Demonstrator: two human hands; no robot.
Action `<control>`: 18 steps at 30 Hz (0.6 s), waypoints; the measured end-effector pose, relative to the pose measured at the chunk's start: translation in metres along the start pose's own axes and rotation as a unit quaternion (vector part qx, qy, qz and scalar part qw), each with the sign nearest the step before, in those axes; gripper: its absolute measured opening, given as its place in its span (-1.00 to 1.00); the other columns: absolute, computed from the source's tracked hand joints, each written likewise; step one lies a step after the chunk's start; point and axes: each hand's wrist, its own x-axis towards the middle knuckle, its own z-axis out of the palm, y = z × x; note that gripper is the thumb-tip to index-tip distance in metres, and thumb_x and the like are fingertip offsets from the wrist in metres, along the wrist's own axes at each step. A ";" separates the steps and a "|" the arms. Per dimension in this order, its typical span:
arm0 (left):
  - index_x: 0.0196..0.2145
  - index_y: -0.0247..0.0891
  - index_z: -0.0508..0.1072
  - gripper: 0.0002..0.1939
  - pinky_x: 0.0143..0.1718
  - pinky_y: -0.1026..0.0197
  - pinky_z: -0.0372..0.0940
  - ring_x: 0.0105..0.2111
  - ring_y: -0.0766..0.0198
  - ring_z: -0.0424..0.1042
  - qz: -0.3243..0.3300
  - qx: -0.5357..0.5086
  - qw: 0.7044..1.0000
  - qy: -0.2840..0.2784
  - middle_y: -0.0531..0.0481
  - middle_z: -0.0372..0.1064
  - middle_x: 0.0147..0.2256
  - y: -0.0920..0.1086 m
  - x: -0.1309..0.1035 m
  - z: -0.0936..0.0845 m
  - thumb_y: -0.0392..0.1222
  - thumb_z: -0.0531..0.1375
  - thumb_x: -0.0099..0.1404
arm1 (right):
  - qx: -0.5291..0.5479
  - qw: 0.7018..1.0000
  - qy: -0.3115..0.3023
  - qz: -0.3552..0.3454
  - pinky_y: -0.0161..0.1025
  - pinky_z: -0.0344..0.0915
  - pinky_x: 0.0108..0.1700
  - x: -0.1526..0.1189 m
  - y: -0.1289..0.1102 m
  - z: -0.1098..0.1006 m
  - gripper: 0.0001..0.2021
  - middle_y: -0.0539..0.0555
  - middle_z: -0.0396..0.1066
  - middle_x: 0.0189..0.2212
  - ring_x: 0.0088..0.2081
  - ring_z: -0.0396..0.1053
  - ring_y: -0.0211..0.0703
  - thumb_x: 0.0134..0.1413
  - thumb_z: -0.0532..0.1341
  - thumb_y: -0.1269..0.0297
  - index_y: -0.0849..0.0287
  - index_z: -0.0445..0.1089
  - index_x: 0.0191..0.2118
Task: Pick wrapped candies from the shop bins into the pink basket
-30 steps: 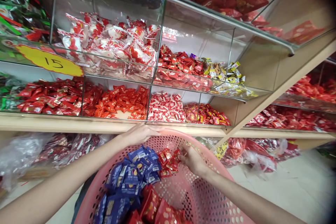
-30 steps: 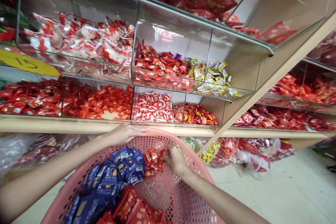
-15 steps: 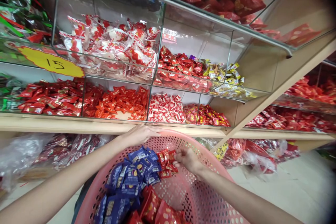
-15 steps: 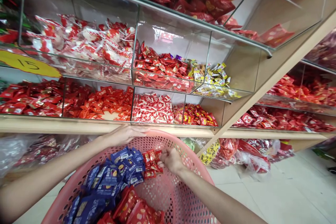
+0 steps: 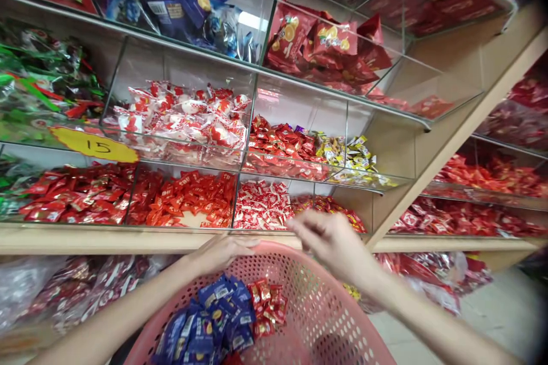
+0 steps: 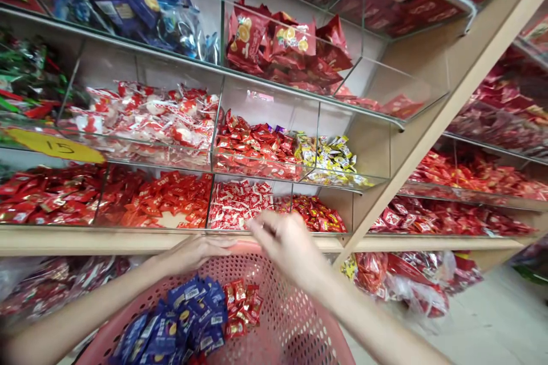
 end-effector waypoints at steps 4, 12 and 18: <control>0.07 0.11 0.23 -0.35 0.13 0.27 0.04 0.12 0.40 0.13 0.002 -0.002 1.000 -0.012 0.24 0.09 0.14 -0.001 -0.001 0.001 -0.52 -0.04 0.13 | -0.065 0.984 0.157 -0.053 -0.33 0.14 -0.47 0.067 -0.017 -0.071 -0.73 0.00 0.30 -0.62 -0.57 0.18 -0.34 0.05 0.10 0.15 0.23 0.35 -0.49; 0.07 0.09 0.23 -0.34 0.12 0.26 0.05 0.13 0.41 0.12 0.004 -0.003 1.000 -0.014 0.22 0.05 0.16 0.000 0.000 -0.002 -0.53 -0.03 0.11 | -0.296 0.946 0.091 -0.090 -0.08 0.20 -0.03 0.176 0.031 -0.064 -0.50 0.18 0.24 -0.02 -0.04 0.22 0.01 -0.18 0.13 0.49 0.13 0.29 0.00; 0.06 0.09 0.24 -0.35 0.12 0.26 0.06 0.12 0.40 0.14 0.002 -0.008 1.000 -0.014 0.23 0.08 0.15 0.001 -0.001 -0.002 -0.52 -0.02 0.10 | -0.283 0.957 0.005 -0.060 -0.18 0.19 0.01 0.189 0.026 -0.054 -0.44 0.09 0.26 0.04 0.01 0.23 -0.03 -0.19 0.13 0.48 0.10 0.26 0.05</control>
